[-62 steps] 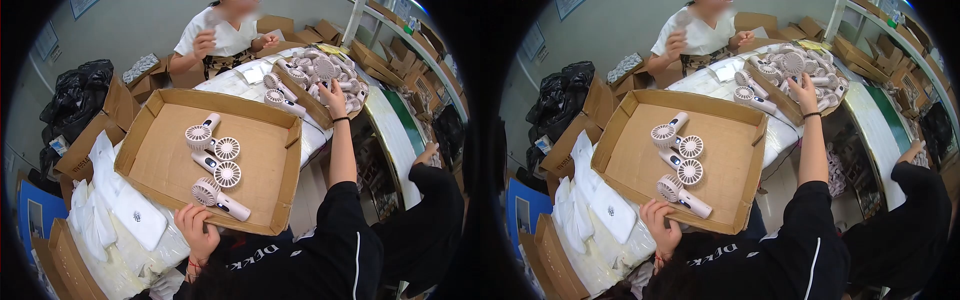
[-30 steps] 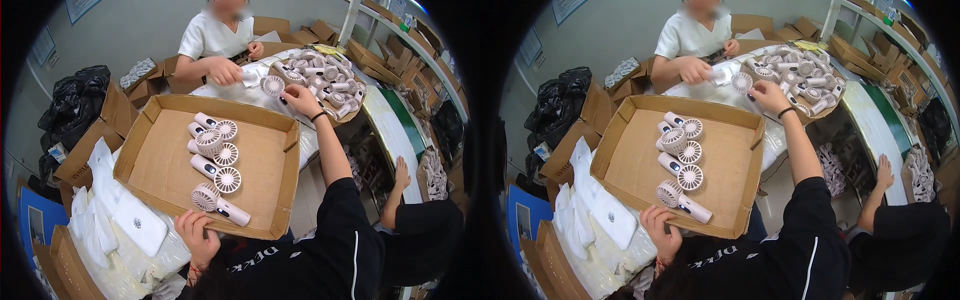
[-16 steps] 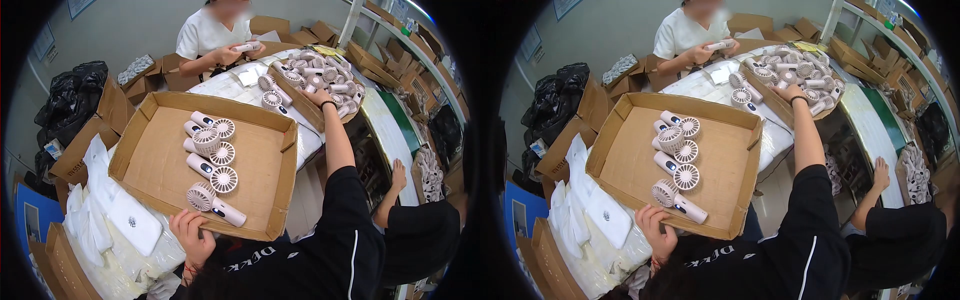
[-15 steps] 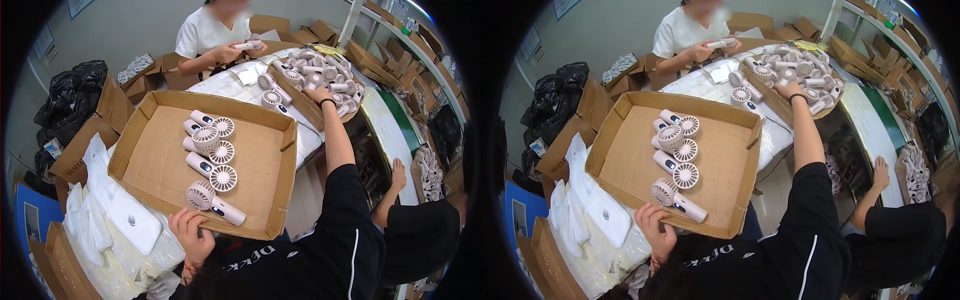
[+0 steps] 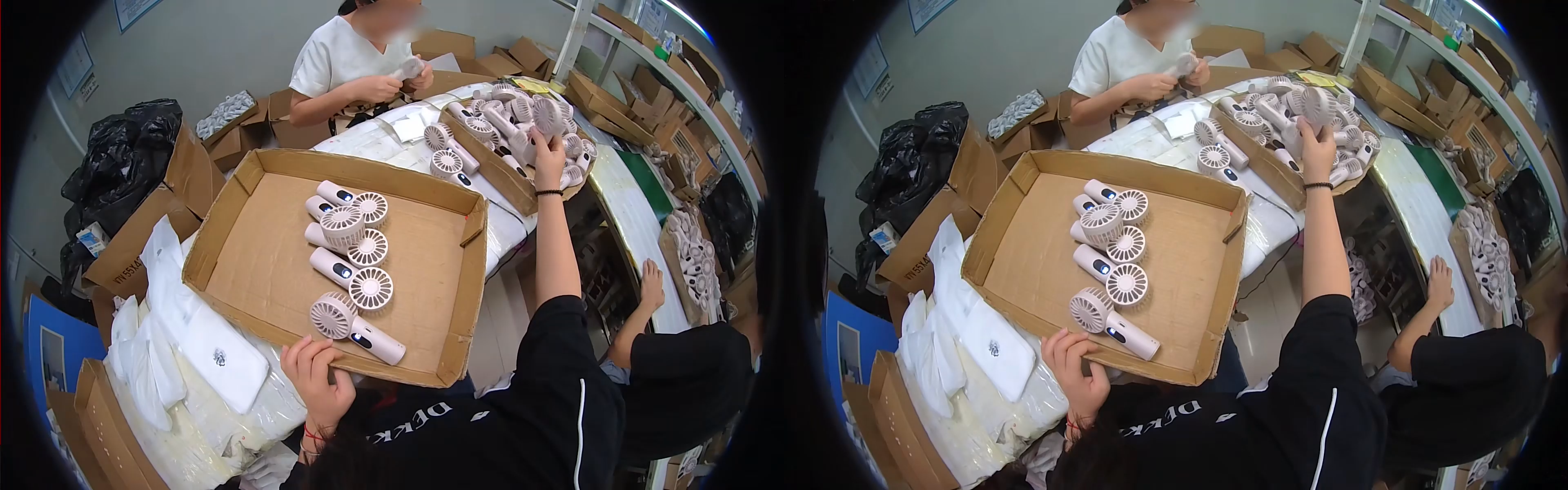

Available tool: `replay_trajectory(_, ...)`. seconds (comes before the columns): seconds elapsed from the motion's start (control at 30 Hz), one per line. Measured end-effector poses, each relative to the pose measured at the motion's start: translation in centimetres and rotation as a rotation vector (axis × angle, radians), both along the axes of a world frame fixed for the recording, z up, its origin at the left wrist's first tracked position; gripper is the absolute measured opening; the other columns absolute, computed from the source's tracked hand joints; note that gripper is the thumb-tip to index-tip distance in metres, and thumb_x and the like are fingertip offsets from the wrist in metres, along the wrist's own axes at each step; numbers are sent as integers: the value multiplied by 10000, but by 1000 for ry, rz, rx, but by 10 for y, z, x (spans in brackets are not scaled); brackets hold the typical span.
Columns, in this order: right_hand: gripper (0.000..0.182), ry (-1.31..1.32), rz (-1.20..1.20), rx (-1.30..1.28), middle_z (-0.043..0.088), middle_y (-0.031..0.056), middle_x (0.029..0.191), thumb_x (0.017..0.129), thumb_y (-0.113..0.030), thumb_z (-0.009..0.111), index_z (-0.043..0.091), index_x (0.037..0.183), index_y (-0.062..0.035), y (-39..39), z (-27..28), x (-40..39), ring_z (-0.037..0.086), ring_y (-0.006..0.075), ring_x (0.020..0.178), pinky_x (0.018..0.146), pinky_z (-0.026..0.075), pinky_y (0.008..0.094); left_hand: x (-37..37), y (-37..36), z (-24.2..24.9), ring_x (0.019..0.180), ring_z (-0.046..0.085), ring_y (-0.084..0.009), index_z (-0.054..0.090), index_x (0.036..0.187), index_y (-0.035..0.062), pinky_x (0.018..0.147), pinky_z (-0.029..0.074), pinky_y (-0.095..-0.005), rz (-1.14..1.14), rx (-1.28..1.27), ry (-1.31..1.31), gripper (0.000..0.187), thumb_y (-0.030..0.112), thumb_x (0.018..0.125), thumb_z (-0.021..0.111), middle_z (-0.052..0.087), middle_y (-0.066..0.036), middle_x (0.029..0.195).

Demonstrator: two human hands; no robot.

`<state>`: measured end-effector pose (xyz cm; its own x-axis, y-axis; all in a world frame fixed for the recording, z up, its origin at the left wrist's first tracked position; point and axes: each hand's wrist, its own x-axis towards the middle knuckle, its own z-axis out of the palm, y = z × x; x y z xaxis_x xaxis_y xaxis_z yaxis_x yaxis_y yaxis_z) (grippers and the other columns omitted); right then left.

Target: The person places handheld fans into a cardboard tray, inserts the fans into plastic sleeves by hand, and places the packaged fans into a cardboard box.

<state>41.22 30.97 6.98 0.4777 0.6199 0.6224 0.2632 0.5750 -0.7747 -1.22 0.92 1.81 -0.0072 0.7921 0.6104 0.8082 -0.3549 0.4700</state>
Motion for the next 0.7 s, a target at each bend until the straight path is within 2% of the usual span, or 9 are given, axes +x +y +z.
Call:
replay_trajectory(0.03,243,0,3,1,626,73,872,865,-155,623,523,997,23,0,-2,0,603,133,750,686,478,254,0,0,0,1091,445,-342,552,821,70,1025,218,-515,5,-1,1,225,-10,615,509,559,-84,994)
replay_trajectory(0.1,244,137,168,-148,637,89,909,897,-190,591,528,1015,15,0,-10,1,619,132,745,668,498,259,0,0,1,1091,445,-343,552,822,70,1024,219,-514,5,-2,0,226,-10,616,509,559,-84,993)
replay_trajectory(0.17,256,85,185,-150,638,100,907,920,-219,560,530,1017,16,1,-15,0,626,136,745,680,512,266,0,0,0,1091,445,-343,552,824,70,1023,219,-514,3,-2,-1,227,-10,616,509,559,-84,993)
replay_trajectory(0.27,327,25,201,-179,634,117,920,918,-206,560,451,1106,38,-1,-14,-5,631,152,754,665,524,271,-1,0,-1,1092,445,-342,551,826,68,1024,219,-514,0,-4,8,225,-9,619,510,559,-86,995)
replay_trajectory(0.33,433,14,254,-192,618,138,965,915,-193,563,331,1194,45,-8,-7,-14,637,168,772,645,538,278,0,0,0,1094,445,-341,551,828,67,1027,214,-513,2,-5,4,223,-9,622,509,559,-87,996)
replay_trajectory(0.37,433,14,252,-193,618,138,965,915,-193,563,331,1194,45,-6,-9,-11,637,168,772,645,538,278,0,0,0,1094,445,-341,551,828,67,1027,214,-513,0,-7,4,223,-9,622,509,559,-87,996)
replay_trajectory(0.43,508,-27,264,-202,597,149,1011,910,-177,568,242,1236,36,-1,-16,-3,638,175,806,636,549,280,-1,0,-1,1096,445,-341,550,828,66,1030,210,-512,3,-6,7,222,-9,623,508,560,-88,995)
replay_trajectory(0.53,498,-16,349,-201,585,151,1025,906,-170,573,258,1237,29,-5,-12,-10,636,173,819,642,553,283,-1,-1,0,1097,444,-341,551,829,66,1030,209,-511,1,-12,5,224,-9,623,506,560,-88,993)
replay_trajectory(0.7,526,-24,342,-207,584,144,1023,898,-153,581,246,1266,15,-6,-12,-12,634,162,818,637,552,276,-1,0,0,1098,444,-341,552,826,66,1030,209,-512,3,-13,4,223,-11,623,502,560,-88,994)
